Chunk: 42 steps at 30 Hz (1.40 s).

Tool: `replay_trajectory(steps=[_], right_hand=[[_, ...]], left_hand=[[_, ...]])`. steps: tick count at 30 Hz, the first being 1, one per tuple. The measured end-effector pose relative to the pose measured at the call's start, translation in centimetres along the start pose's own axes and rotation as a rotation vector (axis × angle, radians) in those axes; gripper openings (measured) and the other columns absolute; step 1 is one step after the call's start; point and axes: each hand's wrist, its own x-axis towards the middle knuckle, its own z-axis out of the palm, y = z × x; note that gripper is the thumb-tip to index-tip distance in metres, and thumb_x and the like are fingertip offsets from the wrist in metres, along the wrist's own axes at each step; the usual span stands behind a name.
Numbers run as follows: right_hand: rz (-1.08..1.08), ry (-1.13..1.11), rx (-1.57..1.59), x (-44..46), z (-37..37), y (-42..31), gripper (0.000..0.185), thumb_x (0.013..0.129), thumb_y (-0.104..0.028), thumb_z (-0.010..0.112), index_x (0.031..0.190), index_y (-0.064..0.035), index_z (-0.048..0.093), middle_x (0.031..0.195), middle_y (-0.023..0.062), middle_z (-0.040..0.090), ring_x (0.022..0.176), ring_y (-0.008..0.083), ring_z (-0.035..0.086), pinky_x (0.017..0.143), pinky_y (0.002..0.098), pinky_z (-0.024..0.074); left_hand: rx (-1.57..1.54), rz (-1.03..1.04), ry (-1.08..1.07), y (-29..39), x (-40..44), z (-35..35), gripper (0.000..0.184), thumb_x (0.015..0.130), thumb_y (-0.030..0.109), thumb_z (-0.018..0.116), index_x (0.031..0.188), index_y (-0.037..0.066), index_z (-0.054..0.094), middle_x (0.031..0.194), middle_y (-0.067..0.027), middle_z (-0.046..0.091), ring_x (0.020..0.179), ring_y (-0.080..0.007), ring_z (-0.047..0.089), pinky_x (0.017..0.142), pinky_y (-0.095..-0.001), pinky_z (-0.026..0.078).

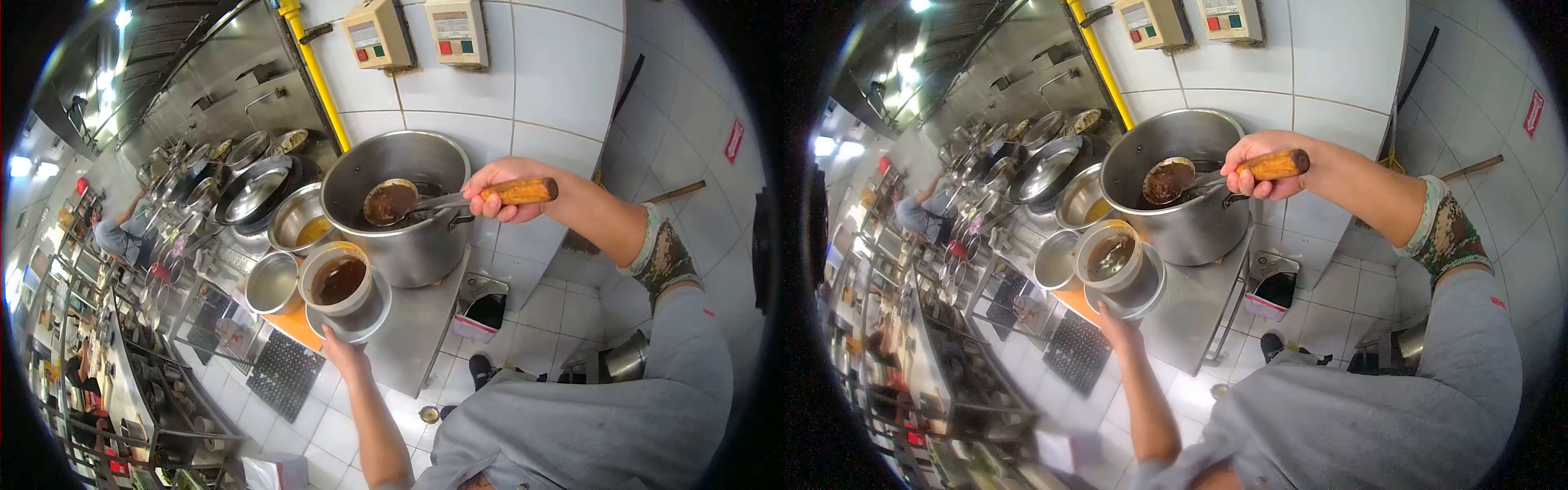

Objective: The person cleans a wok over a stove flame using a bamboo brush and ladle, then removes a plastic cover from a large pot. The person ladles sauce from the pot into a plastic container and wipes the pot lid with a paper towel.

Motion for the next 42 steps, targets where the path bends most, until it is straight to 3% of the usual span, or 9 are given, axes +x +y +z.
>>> replay_trajectory(steps=[3,5,9,13,15,32,36,38,42], right_hand=[[-0.017,-0.048,0.051,-1.6,0.7,-0.2,0.016,0.09,-0.011,0.047,0.076,-0.0056,0.043,0.071,0.0037,0.053,0.048,0.0047,0.052,0.034,0.0194,0.0383],[-0.036,0.044,0.101,-3.1,1.9,-0.4,0.016,0.09,-0.007,0.049,0.102,-0.0066,0.039,0.073,0.0081,0.053,0.046,0.009,0.05,0.03,0.0237,0.0385],[-0.117,0.013,0.014,-6.0,4.1,-0.5,0.034,0.09,-0.006,0.047,0.121,-0.0005,0.033,0.072,0.0082,0.051,0.046,0.0101,0.05,0.029,0.0247,0.0384],[-0.182,-0.002,-0.094,-8.4,6.2,0.2,0.017,0.09,-0.01,0.049,0.103,0.0001,0.043,0.072,0.007,0.053,0.046,0.0091,0.05,0.03,0.0236,0.0383],[-0.132,-0.068,-0.111,-8.7,6.6,0.6,0.032,0.09,-0.009,0.051,0.118,-0.0007,0.038,0.073,0.0072,0.053,0.045,0.0102,0.05,0.03,0.0248,0.0384],[-0.082,-0.166,-0.755,-7.8,8.5,8.1,0.066,0.085,0.002,0.048,0.145,-0.0012,0.021,0.071,0.0062,0.056,0.047,0.0112,0.055,0.044,0.0249,0.0487],[-0.133,-0.049,-0.894,-8.3,8.4,10.1,0.069,0.081,0.001,0.05,0.145,-0.003,0.024,0.074,0.0069,0.058,0.049,0.0101,0.053,0.048,0.0249,0.0456],[-0.549,-0.068,-1.234,-7.4,6.7,11.7,0.07,0.079,-0.002,0.054,0.144,-0.0044,0.029,0.076,0.0088,0.061,0.052,0.0113,0.052,0.053,0.0264,0.0446],[-0.46,0.023,-1.34,-8.9,7.6,12.2,0.065,0.079,-0.004,0.054,0.142,-0.0056,0.034,0.1,0.0175,0.066,0.063,0.0218,0.062,0.065,0.0345,0.0492]], left_hand=[[0.177,0.103,-0.081,-1.0,0.7,-0.5,0.048,0.098,0.035,0.036,0.14,0.012,0.029,0.137,-0.0158,0.039,0.121,-0.0338,0.047,0.089,-0.052,0.049],[0.103,0.084,-0.069,-1.3,1.0,-0.3,0.048,0.099,0.034,0.036,0.14,0.012,0.029,0.138,-0.0158,0.038,0.121,-0.034,0.047,0.089,-0.0522,0.049],[0.039,0.048,0.0,-1.4,1.2,0.6,0.051,0.097,0.037,0.039,0.14,0.011,0.028,0.137,-0.0161,0.038,0.12,-0.0347,0.048,0.087,-0.0527,0.049],[0.053,0.049,0.025,-1.4,1.1,1.2,0.054,0.095,0.042,0.042,0.138,0.012,0.029,0.136,-0.0156,0.039,0.118,-0.0346,0.049,0.084,-0.054,0.049],[0.062,0.055,0.048,-1.0,0.8,1.7,0.054,0.095,0.043,0.042,0.138,0.012,0.029,0.136,-0.0152,0.039,0.118,-0.0342,0.049,0.083,-0.0543,0.048],[0.034,0.117,0.223,2.3,-4.2,-0.6,0.05,0.096,0.039,0.041,0.134,0.008,0.028,0.131,-0.018,0.043,0.111,-0.0331,0.055,0.077,-0.0475,0.055],[0.002,0.123,0.246,2.6,-4.7,-1.5,0.047,0.097,0.037,0.04,0.133,0.008,0.03,0.131,-0.0178,0.043,0.112,-0.0334,0.055,0.078,-0.0486,0.055],[-0.001,0.121,0.251,3.0,-5.2,-1.5,0.046,0.097,0.036,0.04,0.132,0.007,0.03,0.131,-0.0177,0.044,0.112,-0.0334,0.055,0.078,-0.0491,0.055],[-0.043,0.165,0.212,3.0,-5.4,-2.0,0.044,0.098,0.036,0.039,0.131,0.008,0.032,0.13,-0.0168,0.044,0.113,-0.0338,0.055,0.082,-0.0524,0.054]])
